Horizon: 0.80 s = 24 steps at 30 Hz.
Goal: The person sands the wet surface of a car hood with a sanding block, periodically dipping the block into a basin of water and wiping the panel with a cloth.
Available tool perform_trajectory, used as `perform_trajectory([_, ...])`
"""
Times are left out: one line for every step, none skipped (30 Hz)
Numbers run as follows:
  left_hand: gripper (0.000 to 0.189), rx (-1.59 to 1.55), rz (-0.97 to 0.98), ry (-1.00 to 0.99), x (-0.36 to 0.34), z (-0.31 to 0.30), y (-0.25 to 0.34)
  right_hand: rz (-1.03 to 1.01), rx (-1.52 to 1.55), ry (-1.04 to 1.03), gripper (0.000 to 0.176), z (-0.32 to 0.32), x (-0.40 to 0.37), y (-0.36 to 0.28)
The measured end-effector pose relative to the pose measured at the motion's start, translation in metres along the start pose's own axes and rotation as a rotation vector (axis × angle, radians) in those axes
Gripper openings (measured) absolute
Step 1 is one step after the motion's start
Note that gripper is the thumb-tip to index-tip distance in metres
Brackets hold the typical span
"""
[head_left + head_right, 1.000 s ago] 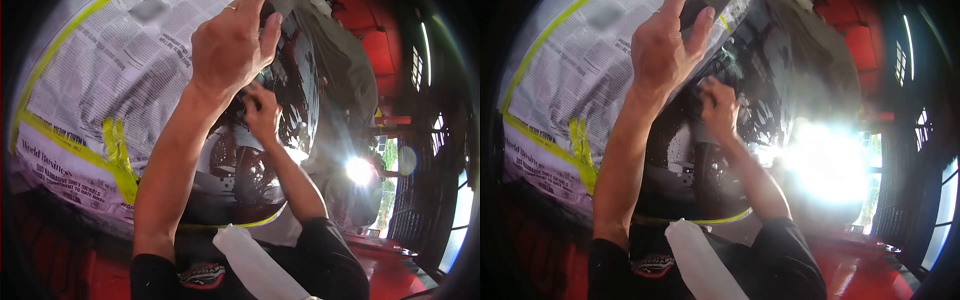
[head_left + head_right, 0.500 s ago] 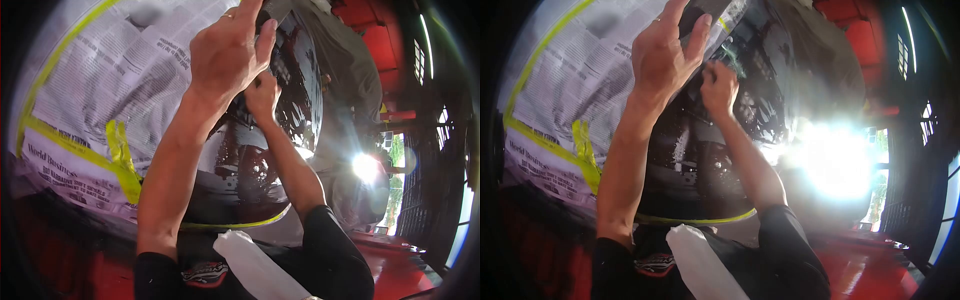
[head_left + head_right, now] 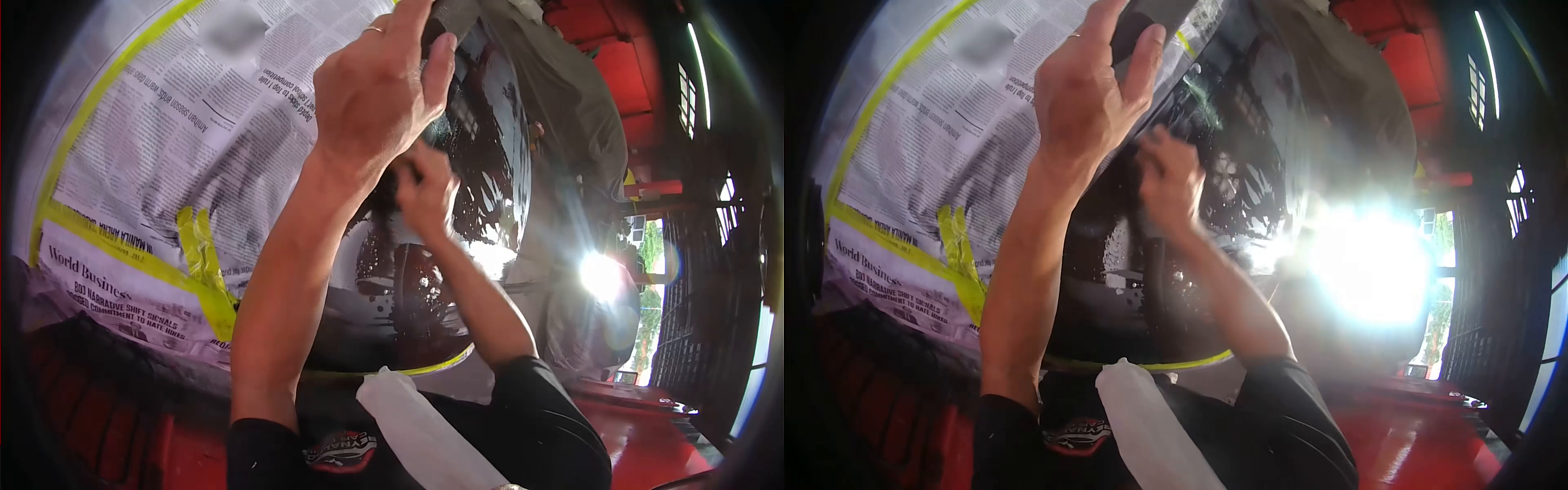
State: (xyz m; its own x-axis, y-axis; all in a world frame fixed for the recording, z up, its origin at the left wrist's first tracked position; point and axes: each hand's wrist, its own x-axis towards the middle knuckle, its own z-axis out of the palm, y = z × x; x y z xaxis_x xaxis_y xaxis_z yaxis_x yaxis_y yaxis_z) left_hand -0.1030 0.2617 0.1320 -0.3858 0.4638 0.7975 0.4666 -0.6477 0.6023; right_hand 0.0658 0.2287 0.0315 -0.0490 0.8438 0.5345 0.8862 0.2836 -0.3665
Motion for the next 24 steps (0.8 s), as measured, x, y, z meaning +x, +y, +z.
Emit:
perform_trajectory([0.042,0.016,-0.009,-0.028,0.001,-0.002,0.002,0.098,-0.031,-0.037,0.023,0.001,0.021,0.011])
perform_trajectory([0.042,0.020,-0.018,-0.029,-0.002,-0.002,0.002,0.298,0.020,-0.136,0.025,0.003,0.048,0.021])
perform_trajectory([0.042,0.011,-0.011,-0.036,-0.005,0.001,0.000,0.287,-0.005,-0.128,0.025,0.004,0.055,0.023])
perform_trajectory([0.042,0.006,0.005,-0.042,-0.006,0.002,-0.003,0.272,-0.021,-0.117,0.024,0.006,0.059,0.022])
perform_trajectory([0.042,0.006,-0.005,-0.040,-0.006,0.003,-0.004,0.275,-0.019,-0.116,0.024,0.003,0.040,0.012])
perform_trajectory([0.042,0.006,0.000,-0.038,-0.002,0.002,-0.003,0.111,0.019,-0.063,0.022,-0.002,0.010,-0.005])
perform_trajectory([0.043,0.014,-0.021,-0.056,0.002,-0.001,-0.001,-0.055,0.055,-0.015,0.021,-0.003,-0.005,-0.013])
perform_trajectory([0.043,0.017,-0.050,-0.086,0.000,-0.002,0.001,-0.045,0.051,-0.023,0.021,-0.003,-0.005,-0.009])
perform_trajectory([0.043,0.009,-0.054,-0.099,-0.003,-0.001,0.002,-0.047,0.049,-0.046,0.020,-0.003,-0.002,-0.002])
perform_trajectory([0.043,0.005,-0.041,-0.074,-0.001,0.000,0.000,-0.068,0.051,-0.062,0.019,-0.002,0.012,0.006])
perform_trajectory([0.043,0.005,-0.036,-0.049,-0.001,-0.001,0.000,0.172,0.023,-0.129,0.021,-0.001,0.037,0.012])
perform_trajectory([0.043,0.004,-0.037,-0.047,-0.003,-0.003,0.001,0.170,0.021,-0.129,0.021,0.003,0.050,0.019])
perform_trajectory([0.043,0.019,-0.029,-0.058,-0.004,-0.006,0.003,0.225,-0.028,-0.114,0.023,0.006,0.061,0.023])
perform_trajectory([0.043,0.041,-0.012,-0.066,-0.001,-0.008,0.003,0.274,-0.069,-0.095,0.025,0.010,0.069,0.024])
perform_trajectory([0.043,0.038,-0.009,-0.072,-0.001,-0.010,0.004,0.224,-0.048,-0.105,0.029,0.006,0.060,0.025])
perform_trajectory([0.042,0.018,-0.047,-0.085,-0.001,-0.010,0.005,0.226,-0.050,-0.101,0.029,-0.001,0.034,0.024])
perform_trajectory([0.042,0.002,-0.081,-0.090,0.001,-0.009,0.003,0.038,-0.018,-0.071,0.029,-0.008,0.002,0.018])
perform_trajectory([0.042,0.001,-0.087,-0.093,0.001,-0.007,0.001,-0.137,0.011,-0.050,0.029,-0.011,-0.018,0.016])
perform_trajectory([0.042,0.013,-0.045,-0.068,0.002,-0.005,-0.002,-0.139,0.012,-0.056,0.029,-0.008,-0.017,0.021])
perform_trajectory([0.042,0.023,-0.005,-0.047,0.001,-0.002,-0.003,-0.111,0.045,-0.063,0.028,-0.009,-0.014,0.027])
perform_trajectory([0.042,0.022,-0.004,-0.052,0.000,0.001,-0.005,-0.082,0.078,-0.062,0.028,-0.008,-0.010,0.031])
perform_trajectory([0.042,0.014,0.006,-0.041,-0.001,0.004,-0.007,-0.079,0.079,-0.062,0.028,-0.002,0.004,0.036])
perform_trajectory([0.042,0.004,0.013,-0.035,-0.005,0.006,-0.006,0.066,0.127,-0.081,0.026,0.004,0.023,0.038])
perform_trajectory([0.042,0.004,0.013,-0.038,-0.005,0.005,-0.001,0.205,0.176,-0.097,0.025,0.004,0.038,0.030])
